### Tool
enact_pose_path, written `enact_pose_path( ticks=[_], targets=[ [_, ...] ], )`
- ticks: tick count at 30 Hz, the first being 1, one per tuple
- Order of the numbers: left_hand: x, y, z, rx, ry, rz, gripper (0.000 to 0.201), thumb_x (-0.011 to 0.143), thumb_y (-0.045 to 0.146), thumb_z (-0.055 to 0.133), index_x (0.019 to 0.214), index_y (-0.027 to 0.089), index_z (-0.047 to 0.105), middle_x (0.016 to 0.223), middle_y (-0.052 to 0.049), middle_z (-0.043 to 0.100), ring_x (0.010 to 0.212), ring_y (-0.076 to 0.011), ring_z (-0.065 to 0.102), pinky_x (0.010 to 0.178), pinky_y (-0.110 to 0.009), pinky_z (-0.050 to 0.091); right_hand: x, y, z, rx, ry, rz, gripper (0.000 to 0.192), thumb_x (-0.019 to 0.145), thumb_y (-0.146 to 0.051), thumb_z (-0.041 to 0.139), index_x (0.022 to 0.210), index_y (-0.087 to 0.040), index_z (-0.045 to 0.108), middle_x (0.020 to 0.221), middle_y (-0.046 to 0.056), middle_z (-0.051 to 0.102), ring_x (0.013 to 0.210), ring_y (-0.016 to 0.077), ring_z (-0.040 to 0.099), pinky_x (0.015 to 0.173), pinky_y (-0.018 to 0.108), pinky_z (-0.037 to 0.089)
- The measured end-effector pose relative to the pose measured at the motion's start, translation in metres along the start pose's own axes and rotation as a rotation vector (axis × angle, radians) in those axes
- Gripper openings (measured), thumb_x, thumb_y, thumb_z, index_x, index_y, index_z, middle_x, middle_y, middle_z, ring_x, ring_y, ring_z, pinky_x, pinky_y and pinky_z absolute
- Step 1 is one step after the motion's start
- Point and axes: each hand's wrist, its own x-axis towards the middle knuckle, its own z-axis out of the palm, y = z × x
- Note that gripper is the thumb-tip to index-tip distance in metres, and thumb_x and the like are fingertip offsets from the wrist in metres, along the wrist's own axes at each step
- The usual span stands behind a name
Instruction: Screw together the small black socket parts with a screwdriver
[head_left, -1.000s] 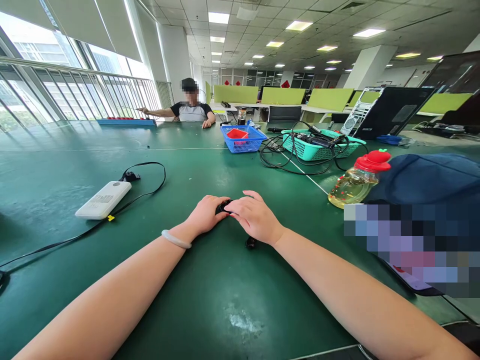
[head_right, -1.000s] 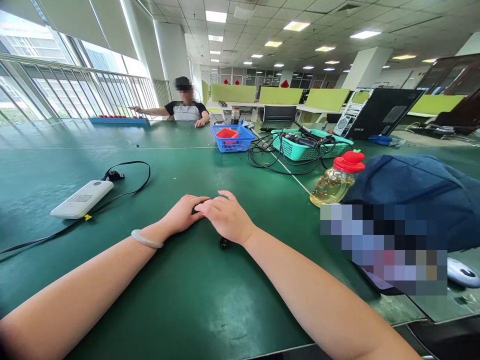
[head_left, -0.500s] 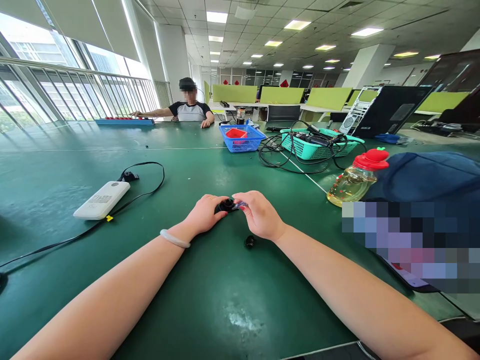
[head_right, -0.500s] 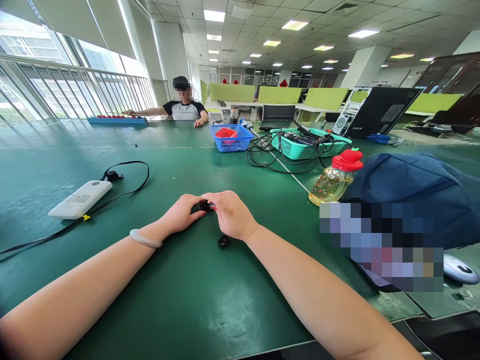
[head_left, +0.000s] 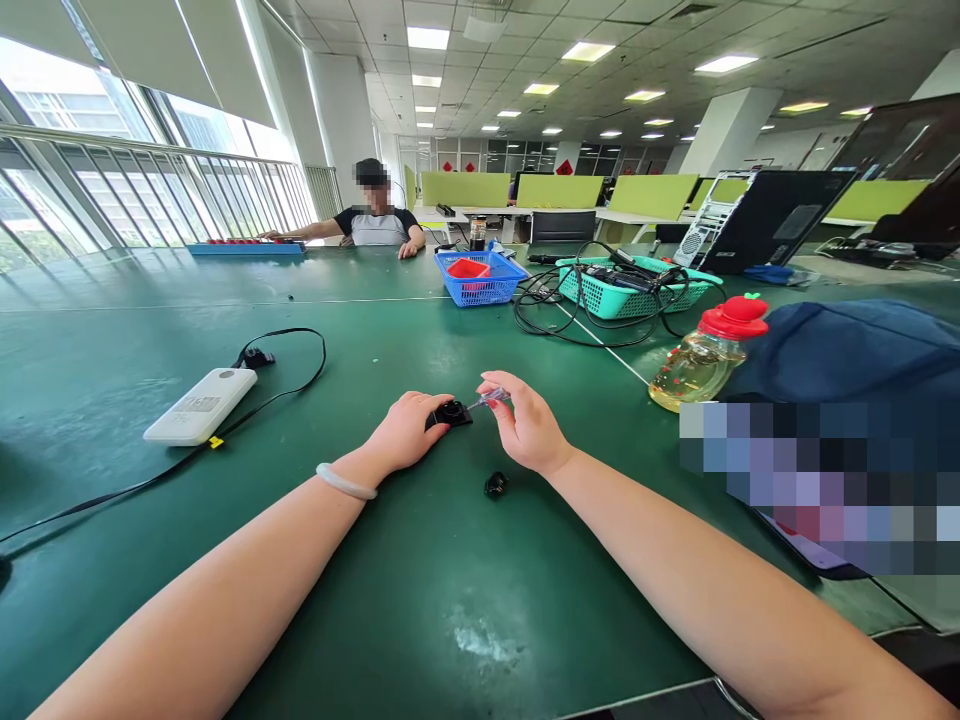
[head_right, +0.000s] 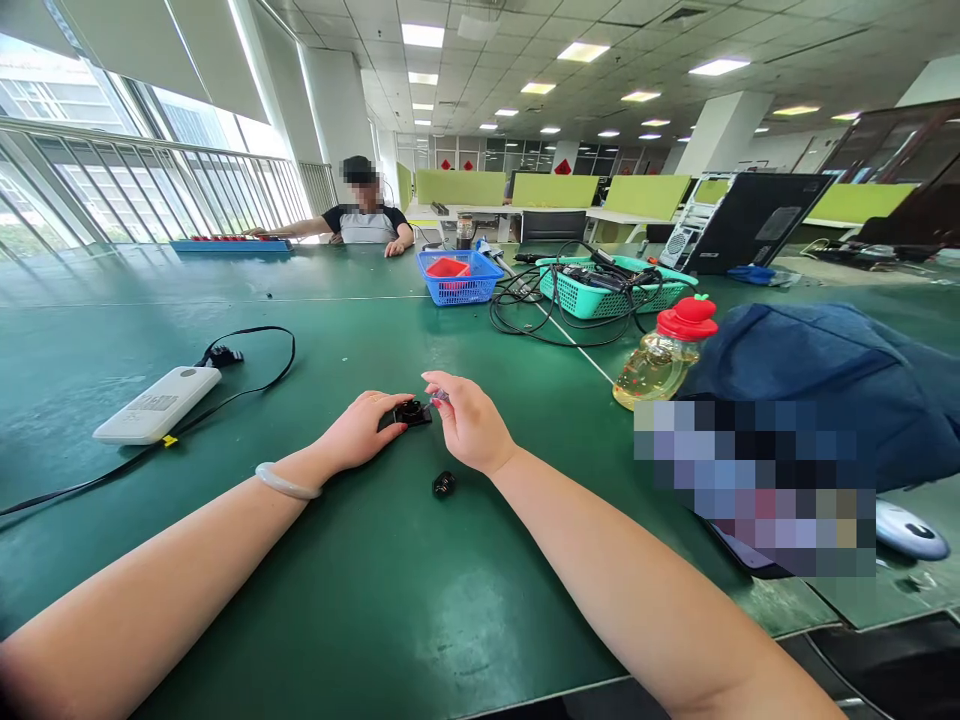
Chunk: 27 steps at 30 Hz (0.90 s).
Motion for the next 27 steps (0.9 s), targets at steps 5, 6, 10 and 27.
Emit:
enact_pose_path(
  ticks=[5, 6, 10, 27],
  targets=[
    [-0.0003, 0.0001, -0.0009, 0.001, -0.005, 0.013, 0.046, 0.089, 0.03, 0.057, 0.134, 0.023, 0.061, 0.129, -0.008, 0.069, 0.122, -0.0298, 0.059, 0.109, -0.047, 0.046, -0.0005, 0.0006, 0.0014, 0.037, 0.076, 0.043, 0.037, 0.099, -0.012, 0.044, 0.132, -0.028, 0.045, 0.112, 0.008, 0.07, 0.101, 0.0194, 0.071, 0.091, 0.039, 0.059],
    [-0.0005, 0.0002, -0.001, 0.002, -0.005, 0.012, 0.046, 0.089, 0.03, 0.057, 0.134, 0.023, 0.061, 0.129, -0.008, 0.069, 0.123, -0.0298, 0.059, 0.109, -0.047, 0.046, -0.001, 0.0011, 0.0023, 0.043, 0.04, 0.038, 0.037, 0.098, -0.011, 0.044, 0.131, -0.027, 0.046, 0.111, 0.008, 0.071, 0.101, 0.0194, 0.071, 0.091, 0.039, 0.059],
    [-0.0011, -0.0002, -0.0001, -0.009, -0.006, 0.035, 0.047, 0.089, 0.028, 0.058, 0.136, 0.022, 0.058, 0.13, -0.009, 0.069, 0.122, -0.0296, 0.06, 0.108, -0.048, 0.046, -0.0029, 0.0033, 0.0056, 0.053, -0.123, 0.073, 0.037, 0.097, -0.011, 0.044, 0.131, -0.026, 0.049, 0.109, 0.008, 0.072, 0.1, 0.0203, 0.07, 0.091, 0.04, 0.059],
    [-0.0028, 0.0065, -0.0035, -0.127, 0.133, -0.002, 0.049, 0.091, 0.025, 0.051, 0.14, 0.02, 0.053, 0.125, -0.009, 0.066, 0.119, -0.0258, 0.059, 0.109, -0.045, 0.047, 0.0015, 0.0083, -0.0021, 0.072, 0.266, 0.204, 0.036, 0.103, -0.025, 0.041, 0.139, -0.026, 0.038, 0.103, 0.008, 0.067, 0.094, 0.0199, 0.068, 0.087, 0.04, 0.057]
  ],
)
